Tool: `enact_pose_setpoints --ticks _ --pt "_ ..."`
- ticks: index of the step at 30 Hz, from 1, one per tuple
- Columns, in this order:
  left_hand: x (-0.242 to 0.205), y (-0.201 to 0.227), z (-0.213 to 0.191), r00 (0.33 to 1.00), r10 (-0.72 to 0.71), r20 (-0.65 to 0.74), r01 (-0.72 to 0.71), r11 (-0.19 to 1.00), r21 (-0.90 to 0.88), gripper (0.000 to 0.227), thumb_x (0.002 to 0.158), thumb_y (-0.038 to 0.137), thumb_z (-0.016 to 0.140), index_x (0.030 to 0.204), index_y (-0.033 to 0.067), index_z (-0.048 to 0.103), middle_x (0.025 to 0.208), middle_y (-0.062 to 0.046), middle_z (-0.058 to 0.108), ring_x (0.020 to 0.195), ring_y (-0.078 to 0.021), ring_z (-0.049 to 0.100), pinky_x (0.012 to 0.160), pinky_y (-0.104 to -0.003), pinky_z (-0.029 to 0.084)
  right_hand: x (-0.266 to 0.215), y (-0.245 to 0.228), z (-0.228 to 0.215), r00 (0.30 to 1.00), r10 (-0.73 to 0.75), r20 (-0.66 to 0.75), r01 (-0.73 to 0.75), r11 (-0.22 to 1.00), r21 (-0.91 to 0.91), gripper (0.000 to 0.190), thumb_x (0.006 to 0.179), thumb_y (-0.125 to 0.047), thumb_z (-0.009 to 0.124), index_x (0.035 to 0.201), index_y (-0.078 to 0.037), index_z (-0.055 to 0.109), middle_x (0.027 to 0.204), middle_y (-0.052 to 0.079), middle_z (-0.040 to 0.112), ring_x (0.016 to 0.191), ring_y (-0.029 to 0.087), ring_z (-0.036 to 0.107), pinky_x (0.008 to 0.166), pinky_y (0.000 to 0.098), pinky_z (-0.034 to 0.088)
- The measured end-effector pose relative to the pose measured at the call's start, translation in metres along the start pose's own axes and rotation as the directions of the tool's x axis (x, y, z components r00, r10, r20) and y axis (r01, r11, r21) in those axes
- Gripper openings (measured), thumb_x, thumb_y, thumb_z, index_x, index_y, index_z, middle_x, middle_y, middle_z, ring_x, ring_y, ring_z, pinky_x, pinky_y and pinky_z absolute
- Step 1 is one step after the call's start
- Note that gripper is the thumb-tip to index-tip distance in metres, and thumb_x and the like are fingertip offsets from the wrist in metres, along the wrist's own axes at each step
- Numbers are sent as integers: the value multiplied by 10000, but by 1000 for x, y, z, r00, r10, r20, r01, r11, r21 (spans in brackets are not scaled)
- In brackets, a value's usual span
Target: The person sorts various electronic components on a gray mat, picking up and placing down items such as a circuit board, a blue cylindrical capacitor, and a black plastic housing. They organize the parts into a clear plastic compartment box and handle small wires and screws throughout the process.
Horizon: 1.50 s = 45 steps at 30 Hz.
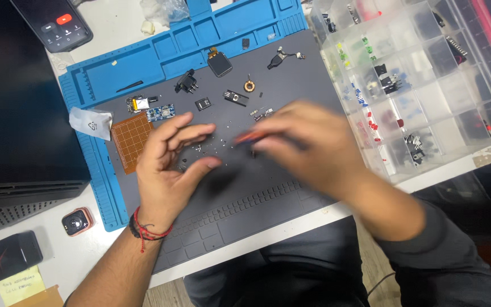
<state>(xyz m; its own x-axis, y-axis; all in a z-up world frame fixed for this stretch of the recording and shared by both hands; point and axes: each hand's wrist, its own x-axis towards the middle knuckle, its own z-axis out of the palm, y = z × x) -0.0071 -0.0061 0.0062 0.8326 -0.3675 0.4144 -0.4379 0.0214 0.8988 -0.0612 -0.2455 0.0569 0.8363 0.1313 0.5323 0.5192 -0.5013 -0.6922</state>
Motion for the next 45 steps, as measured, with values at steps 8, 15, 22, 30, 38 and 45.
enact_pose_setpoints --ticks 8,15,22,30,38,45 --pt "5 15 -9 989 148 27 -149 946 289 144 977 53 716 1108 8 676 1046 -135 760 1030 -262 748 978 -353 583 -78 96 -163 898 256 -358 -396 825 -403 222 1272 140 681 1406 -9 587 1439 158 665 1132 248 624 1022 333 498" --pt "8 14 -10 959 261 109 -282 892 352 116 986 67 695 1065 -15 677 993 -129 749 951 -304 740 905 -393 587 -153 246 -264 911 274 -307 -394 796 -459 235 1288 -69 487 1457 93 471 1271 213 458 1157 340 467 1040 447 360" --pt "8 10 -10 937 317 144 -348 835 425 129 983 89 699 1033 -30 706 960 -117 745 915 -304 723 872 -381 575 -134 235 -251 790 351 -502 -594 639 -488 158 1224 -21 697 1343 -54 598 1145 94 643 961 197 633 827 337 497" --pt "8 11 -11 933 322 160 -360 828 431 141 984 102 698 1038 -28 712 961 -121 742 911 -303 720 860 -377 574 -149 271 -268 891 254 -377 -428 748 -507 192 1238 77 769 1357 109 622 1222 231 630 1053 302 654 880 378 536" --pt "9 13 -10 928 335 163 -372 818 438 132 983 97 692 1001 -31 720 940 -120 746 891 -306 719 840 -381 570 -162 268 -273 807 434 -401 -590 617 -521 250 1211 -106 781 1376 32 655 1176 165 642 1015 263 624 802 375 483" --pt "9 11 -12 928 334 163 -371 817 441 127 982 94 702 1003 -30 719 936 -119 746 884 -307 715 834 -384 564 -146 286 -267 841 370 -396 -534 690 -489 312 1122 116 658 1405 -10 625 1167 170 655 981 267 639 829 383 485"
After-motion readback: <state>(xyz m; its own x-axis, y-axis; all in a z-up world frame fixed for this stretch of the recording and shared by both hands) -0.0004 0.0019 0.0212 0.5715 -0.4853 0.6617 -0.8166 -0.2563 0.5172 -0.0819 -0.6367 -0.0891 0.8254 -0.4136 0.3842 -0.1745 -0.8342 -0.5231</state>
